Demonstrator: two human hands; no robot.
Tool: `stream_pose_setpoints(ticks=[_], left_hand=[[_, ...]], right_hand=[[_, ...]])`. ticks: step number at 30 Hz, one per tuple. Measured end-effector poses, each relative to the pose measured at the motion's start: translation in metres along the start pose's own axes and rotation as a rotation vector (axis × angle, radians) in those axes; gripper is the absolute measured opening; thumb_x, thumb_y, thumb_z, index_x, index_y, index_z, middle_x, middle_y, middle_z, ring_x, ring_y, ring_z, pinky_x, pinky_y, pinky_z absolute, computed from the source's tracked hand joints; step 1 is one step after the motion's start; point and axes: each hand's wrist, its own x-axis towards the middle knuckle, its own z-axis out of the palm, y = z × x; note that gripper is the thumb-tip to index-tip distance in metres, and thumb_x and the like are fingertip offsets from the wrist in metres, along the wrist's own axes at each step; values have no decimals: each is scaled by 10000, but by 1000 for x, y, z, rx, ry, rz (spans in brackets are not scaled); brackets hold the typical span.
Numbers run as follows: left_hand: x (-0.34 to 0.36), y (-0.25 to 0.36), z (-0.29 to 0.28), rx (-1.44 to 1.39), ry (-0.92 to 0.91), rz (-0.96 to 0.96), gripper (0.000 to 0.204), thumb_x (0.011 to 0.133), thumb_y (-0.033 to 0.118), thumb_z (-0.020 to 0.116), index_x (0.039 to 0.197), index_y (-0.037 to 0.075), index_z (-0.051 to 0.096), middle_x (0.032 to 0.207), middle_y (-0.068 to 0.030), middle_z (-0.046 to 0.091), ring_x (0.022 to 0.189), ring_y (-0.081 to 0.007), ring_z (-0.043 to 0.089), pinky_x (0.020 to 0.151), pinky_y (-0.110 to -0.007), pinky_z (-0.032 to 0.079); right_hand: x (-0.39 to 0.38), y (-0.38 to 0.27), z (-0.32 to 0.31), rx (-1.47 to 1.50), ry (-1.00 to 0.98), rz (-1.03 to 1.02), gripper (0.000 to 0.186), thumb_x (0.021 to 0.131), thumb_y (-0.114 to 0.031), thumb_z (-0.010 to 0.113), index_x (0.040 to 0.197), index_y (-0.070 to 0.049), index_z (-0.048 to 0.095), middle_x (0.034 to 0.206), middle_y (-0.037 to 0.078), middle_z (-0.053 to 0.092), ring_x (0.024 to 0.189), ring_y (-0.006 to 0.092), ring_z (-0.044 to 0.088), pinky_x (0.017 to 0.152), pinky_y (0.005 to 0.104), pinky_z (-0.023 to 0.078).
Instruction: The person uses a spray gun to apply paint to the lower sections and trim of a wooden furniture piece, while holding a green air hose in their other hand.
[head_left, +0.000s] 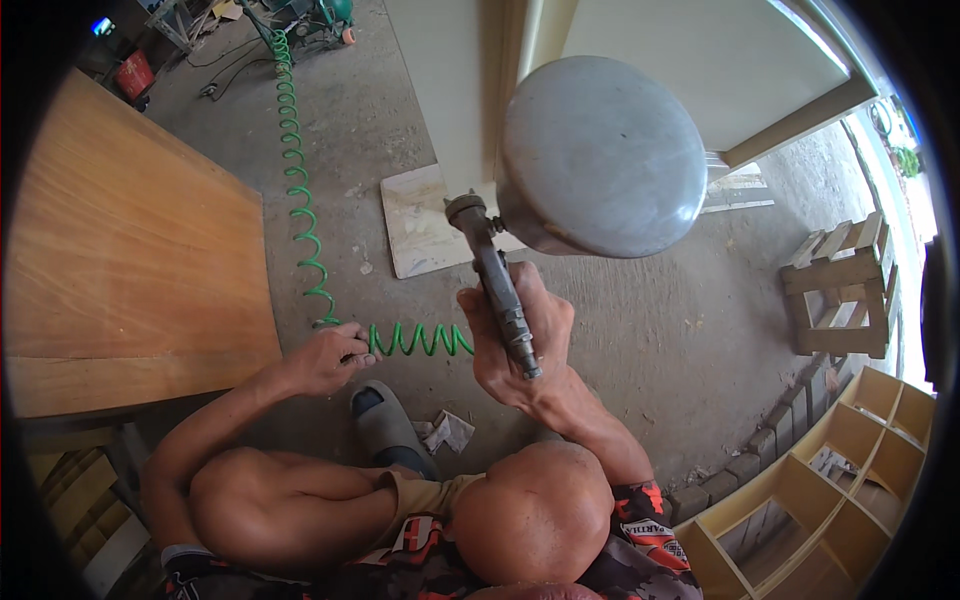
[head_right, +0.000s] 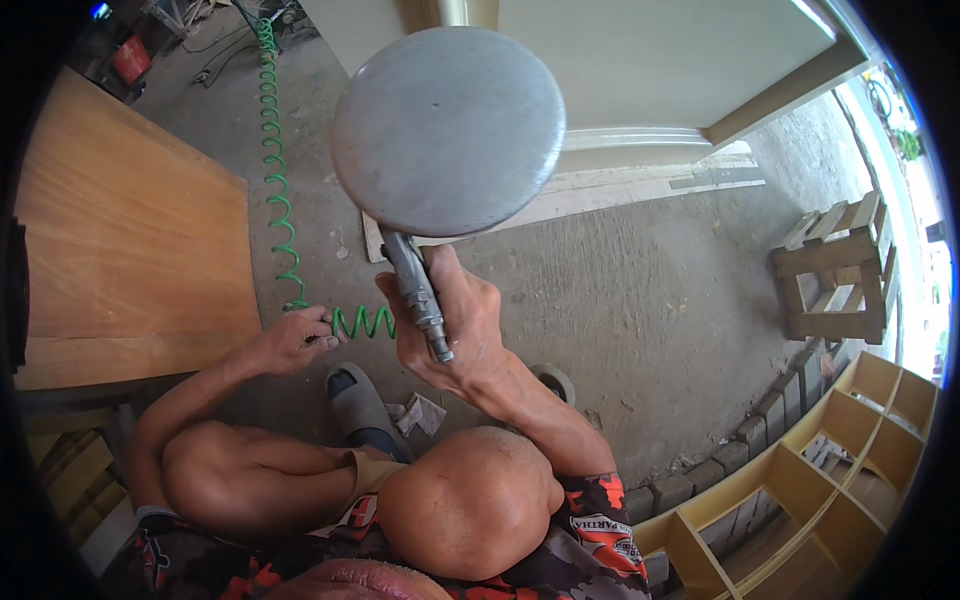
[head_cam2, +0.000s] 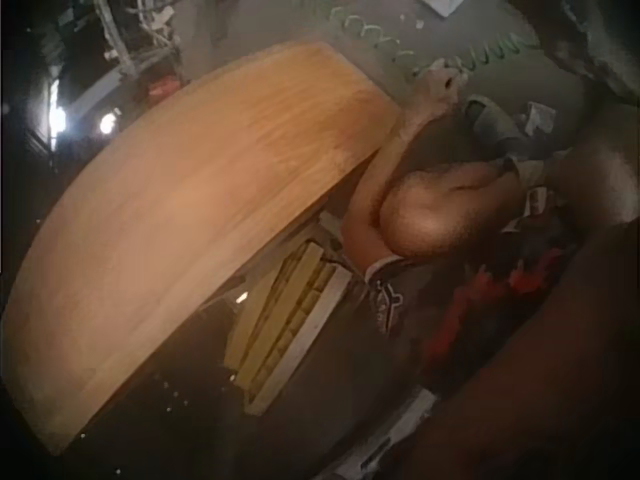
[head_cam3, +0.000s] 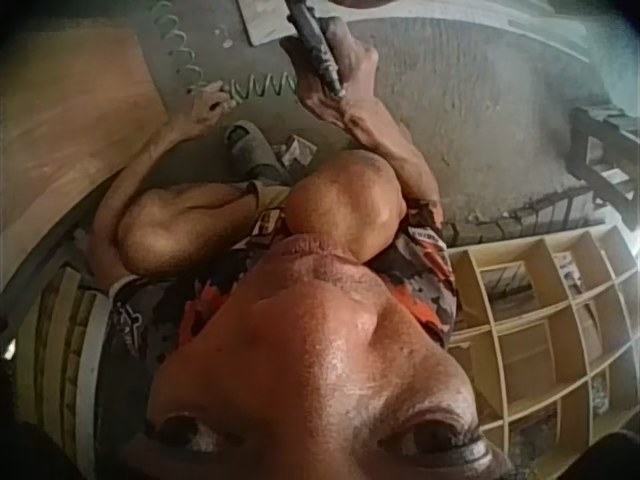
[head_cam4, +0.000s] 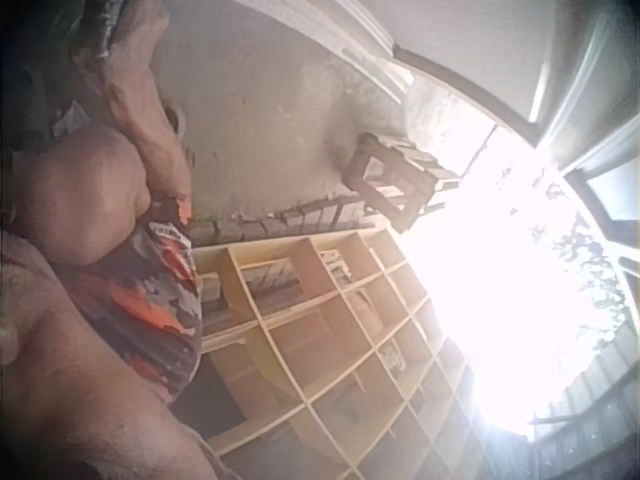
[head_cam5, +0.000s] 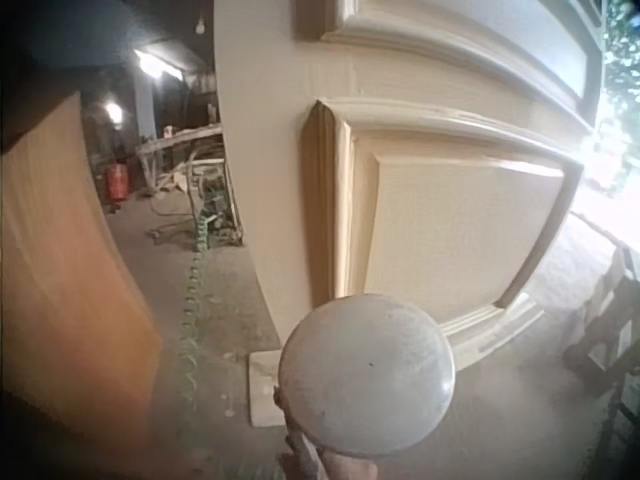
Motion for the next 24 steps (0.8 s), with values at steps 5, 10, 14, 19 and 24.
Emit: stream_pose_setpoints(ticks=[5, 10, 14, 19, 24], left_hand=[[-5, -4, -5, -22, -9, 24, 212, 1050, 164, 685, 1125, 2, 799, 1152, -197, 699, 1077, -390, 688, 953, -475, 543], [-7, 1, -6, -18, -7, -3, 212, 1052, 154, 673, 1122, -7, 792, 1161, -207, 700, 1078, -389, 693, 955, -473, 547], [-8, 3, -2, -33, -8, 7, 230, 1056, 163, 669, 1165, 14, 806, 1141, -194, 699, 1084, -367, 674, 958, -462, 536], [-3, 22, -1, -32, -17, -10, 212, 1056, 163, 678, 1130, -1, 791, 1190, -218, 705, 1101, -414, 692, 963, -488, 546], [6, 41, 1, -19, -25, 14, 214, 1050, 165, 676, 1120, -4, 788, 1216, -231, 703, 1121, -429, 691, 975, -496, 544]], right_hand=[[-1, 8, 16, 58, -40, -63, 311, 926, -2, 812, 1172, 15, 623, 776, 186, 678, 641, 402, 695, 577, 434, 531], [-7, 16, 13, 20, 24, -4, 254, 944, -18, 809, 1090, -3, 602, 722, 173, 664, 584, 386, 681, 536, 435, 517], [-3, 21, -3, -39, 96, 17, 212, 968, -34, 803, 1039, -20, 603, 684, 139, 646, 549, 285, 667, 527, 404, 513], [0, 21, -35, -67, 142, 86, 156, 1008, -43, 775, 1021, -30, 620, 666, 84, 610, 557, 151, 566, 550, 340, 497], [1, 32, -68, -8, 187, 180, 144, 1026, -64, 765, 1025, -20, 627, 677, 66, 623, 592, 113, 550, 578, 315, 486]])
